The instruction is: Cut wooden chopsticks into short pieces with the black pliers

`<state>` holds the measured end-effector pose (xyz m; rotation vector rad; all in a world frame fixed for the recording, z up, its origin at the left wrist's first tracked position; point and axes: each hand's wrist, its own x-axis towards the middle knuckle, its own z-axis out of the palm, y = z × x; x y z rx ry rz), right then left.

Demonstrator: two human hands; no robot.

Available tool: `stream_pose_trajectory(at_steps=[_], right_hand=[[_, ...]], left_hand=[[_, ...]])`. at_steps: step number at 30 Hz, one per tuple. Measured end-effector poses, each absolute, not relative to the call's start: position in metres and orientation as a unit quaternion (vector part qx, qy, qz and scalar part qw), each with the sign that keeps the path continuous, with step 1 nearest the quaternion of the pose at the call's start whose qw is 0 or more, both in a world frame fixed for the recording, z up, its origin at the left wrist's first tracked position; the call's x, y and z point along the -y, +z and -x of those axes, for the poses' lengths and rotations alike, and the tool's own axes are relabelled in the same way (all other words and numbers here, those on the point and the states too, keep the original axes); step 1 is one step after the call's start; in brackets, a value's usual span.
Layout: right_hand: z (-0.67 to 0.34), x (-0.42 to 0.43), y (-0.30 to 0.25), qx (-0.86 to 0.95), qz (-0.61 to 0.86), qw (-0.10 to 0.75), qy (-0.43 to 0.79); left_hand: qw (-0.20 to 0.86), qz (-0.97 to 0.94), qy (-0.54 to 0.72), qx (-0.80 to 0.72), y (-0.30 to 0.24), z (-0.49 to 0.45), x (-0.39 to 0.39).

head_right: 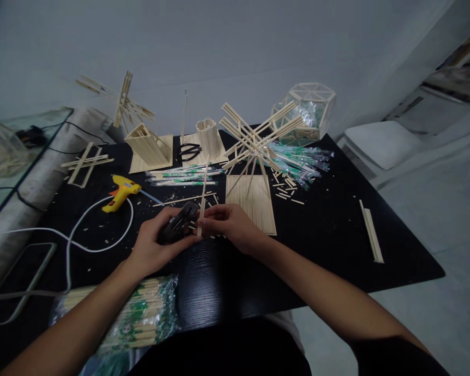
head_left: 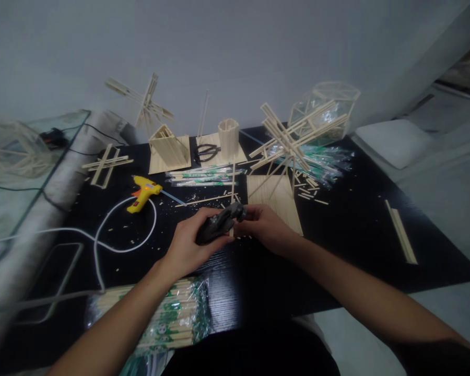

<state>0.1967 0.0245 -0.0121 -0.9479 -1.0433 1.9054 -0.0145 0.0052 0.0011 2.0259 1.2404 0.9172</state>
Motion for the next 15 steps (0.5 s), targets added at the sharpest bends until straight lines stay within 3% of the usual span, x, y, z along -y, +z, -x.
stream_pose_trajectory(at_steps=[10, 15], right_hand=[[-0.1965, -0.0227, -0.0103, 0.442, 0.389, 0.392, 0.707], [-0.1972, -0.0235, -0.0117, 0.491, 0.402, 0.409, 0.656]], left_hand=[[0.26, -0.793, 0.318, -0.45, 0.0031, 0.0168, -0.009], [0.304, -0.763, 0.336, -0.461, 0.0092, 0.0188, -0.0141]])
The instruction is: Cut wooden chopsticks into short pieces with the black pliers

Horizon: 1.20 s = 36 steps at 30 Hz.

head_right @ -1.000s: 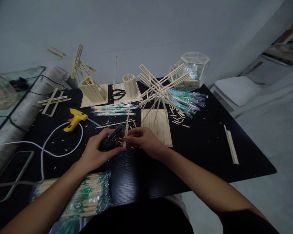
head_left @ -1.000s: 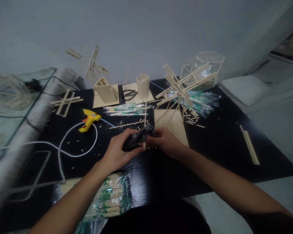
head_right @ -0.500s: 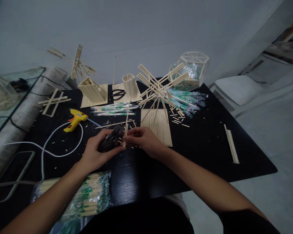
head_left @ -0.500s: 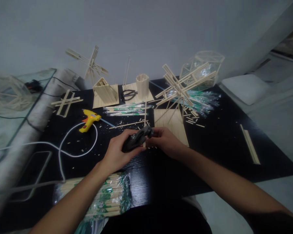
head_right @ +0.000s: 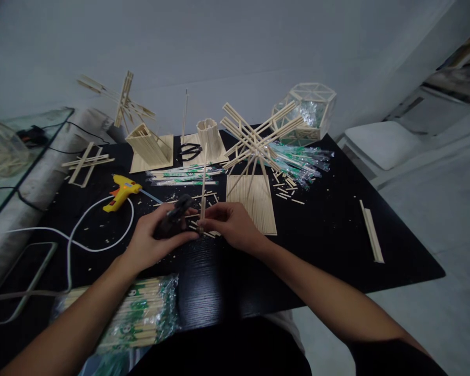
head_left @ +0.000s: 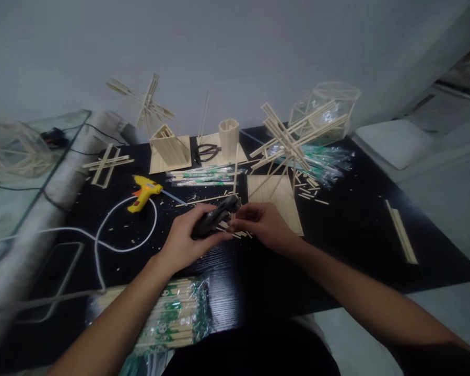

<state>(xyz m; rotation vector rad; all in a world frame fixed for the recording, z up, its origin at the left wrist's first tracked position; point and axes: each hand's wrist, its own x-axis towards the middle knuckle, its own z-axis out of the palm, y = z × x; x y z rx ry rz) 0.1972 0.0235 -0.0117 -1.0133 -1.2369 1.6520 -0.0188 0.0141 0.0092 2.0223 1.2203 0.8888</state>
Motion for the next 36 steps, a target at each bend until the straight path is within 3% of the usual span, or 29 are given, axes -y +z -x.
stream_pose_trajectory(at_steps=[10, 26, 32, 36], right_hand=[[-0.187, -0.013, -0.017, 0.568, 0.405, 0.332, 0.635], [-0.182, -0.011, -0.018, 0.508, 0.354, 0.311, 0.721], [-0.179, -0.01, -0.021, 0.485, 0.357, 0.315, 0.734], [-0.187, -0.016, -0.015, 0.585, 0.414, 0.332, 0.614]], left_hand=[[0.419, -0.601, 0.424, -0.533, 0.004, 0.005, -0.013], [0.511, -0.49, 0.437, -0.554, 0.005, 0.002, -0.015], [0.481, -0.526, 0.424, -0.559, 0.006, 0.0, -0.014], [0.35, -0.638, 0.407, -0.552, 0.007, 0.009, -0.014]])
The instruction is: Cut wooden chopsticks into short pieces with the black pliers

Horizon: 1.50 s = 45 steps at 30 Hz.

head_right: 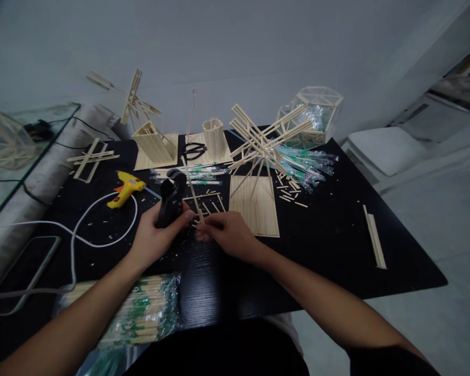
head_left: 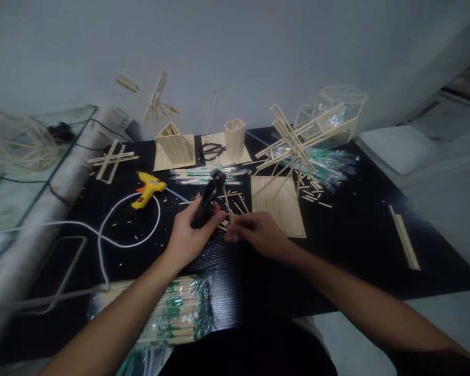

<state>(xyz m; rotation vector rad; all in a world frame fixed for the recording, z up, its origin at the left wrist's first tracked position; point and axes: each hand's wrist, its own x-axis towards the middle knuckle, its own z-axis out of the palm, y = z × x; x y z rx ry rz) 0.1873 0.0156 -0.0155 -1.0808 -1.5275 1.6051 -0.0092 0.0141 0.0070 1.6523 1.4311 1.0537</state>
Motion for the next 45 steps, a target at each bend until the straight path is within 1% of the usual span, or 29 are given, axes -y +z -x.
stream_pose_trajectory(at_steps=[3, 5, 8, 11, 15, 24, 29, 34, 39, 45], right_hand=[[-0.197, -0.022, -0.011, 0.662, 0.464, 0.358, 0.467], [-0.202, -0.025, -0.011, 0.684, 0.482, 0.369, 0.405], [-0.205, -0.028, -0.014, 0.693, 0.498, 0.377, 0.36], [-0.206, -0.029, -0.016, 0.705, 0.497, 0.376, 0.338], [-0.205, -0.028, -0.018, 0.731, 0.488, 0.374, 0.297], [-0.205, -0.025, -0.022, 0.778, 0.482, 0.334, 0.226], [-0.205, -0.025, -0.024, 0.789, 0.463, 0.341, 0.216], [-0.205, -0.025, -0.025, 0.794, 0.461, 0.33, 0.218], [-0.205, -0.025, -0.025, 0.798, 0.453, 0.331, 0.222], [-0.206, -0.025, -0.025, 0.801, 0.462, 0.312, 0.219]], left_hand=[[0.215, -0.71, 0.352, -0.57, 0.011, 0.02, -0.017], [0.141, -0.735, 0.311, -0.585, 0.013, 0.026, -0.02], [0.073, -0.756, 0.226, -0.61, 0.014, 0.029, -0.023], [0.037, -0.772, 0.146, -0.617, 0.013, 0.026, -0.022], [0.036, -0.796, 0.108, -0.595, 0.012, 0.02, -0.018], [0.061, -0.811, 0.118, -0.57, 0.008, 0.016, -0.013], [0.075, -0.815, 0.121, -0.562, 0.007, 0.014, -0.012], [0.069, -0.817, 0.114, -0.561, 0.007, 0.013, -0.012], [0.053, -0.817, 0.091, -0.567, 0.009, 0.012, -0.011], [0.065, -0.806, 0.056, -0.586, 0.012, 0.009, -0.008]])
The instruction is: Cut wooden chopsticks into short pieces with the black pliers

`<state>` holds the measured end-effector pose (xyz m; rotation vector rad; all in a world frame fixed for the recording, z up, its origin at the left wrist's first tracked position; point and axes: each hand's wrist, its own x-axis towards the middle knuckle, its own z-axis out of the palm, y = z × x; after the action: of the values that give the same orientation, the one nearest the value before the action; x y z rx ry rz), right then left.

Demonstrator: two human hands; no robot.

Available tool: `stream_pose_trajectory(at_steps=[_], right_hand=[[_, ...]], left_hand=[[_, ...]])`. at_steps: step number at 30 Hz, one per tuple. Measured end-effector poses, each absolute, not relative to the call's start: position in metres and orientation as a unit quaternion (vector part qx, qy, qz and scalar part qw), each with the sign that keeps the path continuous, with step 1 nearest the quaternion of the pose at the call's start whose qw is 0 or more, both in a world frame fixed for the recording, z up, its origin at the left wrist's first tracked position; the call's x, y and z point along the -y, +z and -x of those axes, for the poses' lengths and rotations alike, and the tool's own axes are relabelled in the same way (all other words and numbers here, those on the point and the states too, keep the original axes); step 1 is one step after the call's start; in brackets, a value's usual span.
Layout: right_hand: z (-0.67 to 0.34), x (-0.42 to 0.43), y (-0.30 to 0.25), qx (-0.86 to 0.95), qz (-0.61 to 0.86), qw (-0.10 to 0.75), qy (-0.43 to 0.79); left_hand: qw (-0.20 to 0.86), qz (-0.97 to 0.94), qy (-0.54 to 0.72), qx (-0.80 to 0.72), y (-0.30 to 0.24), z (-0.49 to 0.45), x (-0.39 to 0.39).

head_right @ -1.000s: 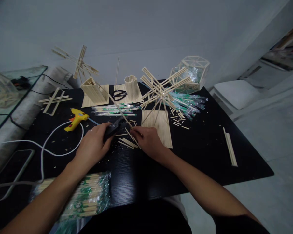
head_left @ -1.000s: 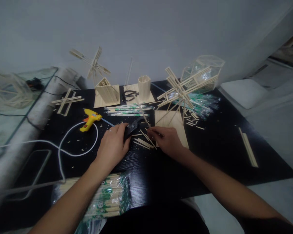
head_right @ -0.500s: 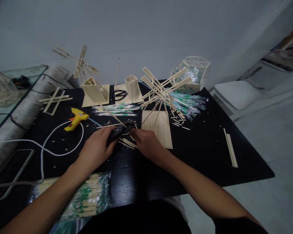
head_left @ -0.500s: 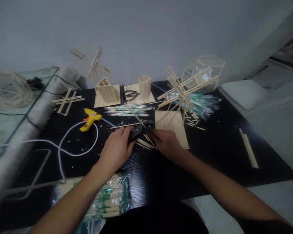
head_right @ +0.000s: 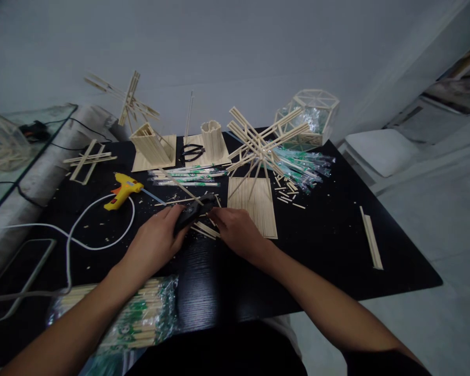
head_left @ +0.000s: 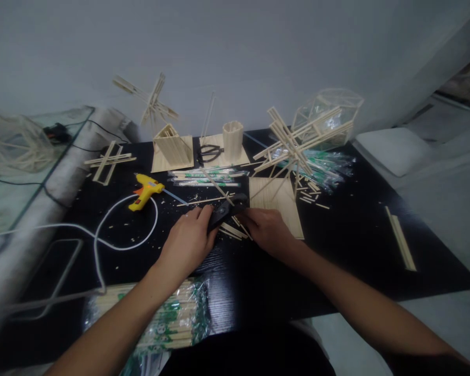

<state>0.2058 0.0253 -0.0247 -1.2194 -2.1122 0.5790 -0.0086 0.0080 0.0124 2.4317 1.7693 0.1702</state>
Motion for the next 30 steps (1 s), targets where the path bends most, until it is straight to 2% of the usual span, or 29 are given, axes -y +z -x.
stream_pose_trajectory(at_steps=[9, 24, 30], right_hand=[[-0.2056, -0.0253, -0.0244, 0.805, 0.459, 0.305, 0.22], [-0.2064, -0.0271, -0.026, 0.81, 0.45, 0.314, 0.208], [-0.2059, -0.0264, -0.0265, 0.817, 0.444, 0.32, 0.183]], left_hand=[[0.109, -0.791, 0.051, -0.6, 0.0126, 0.0083, -0.0075], [0.072, -0.802, 0.051, -0.591, 0.011, 0.0061, -0.0059], [0.09, -0.792, 0.031, -0.603, 0.0142, 0.0046, -0.0058]])
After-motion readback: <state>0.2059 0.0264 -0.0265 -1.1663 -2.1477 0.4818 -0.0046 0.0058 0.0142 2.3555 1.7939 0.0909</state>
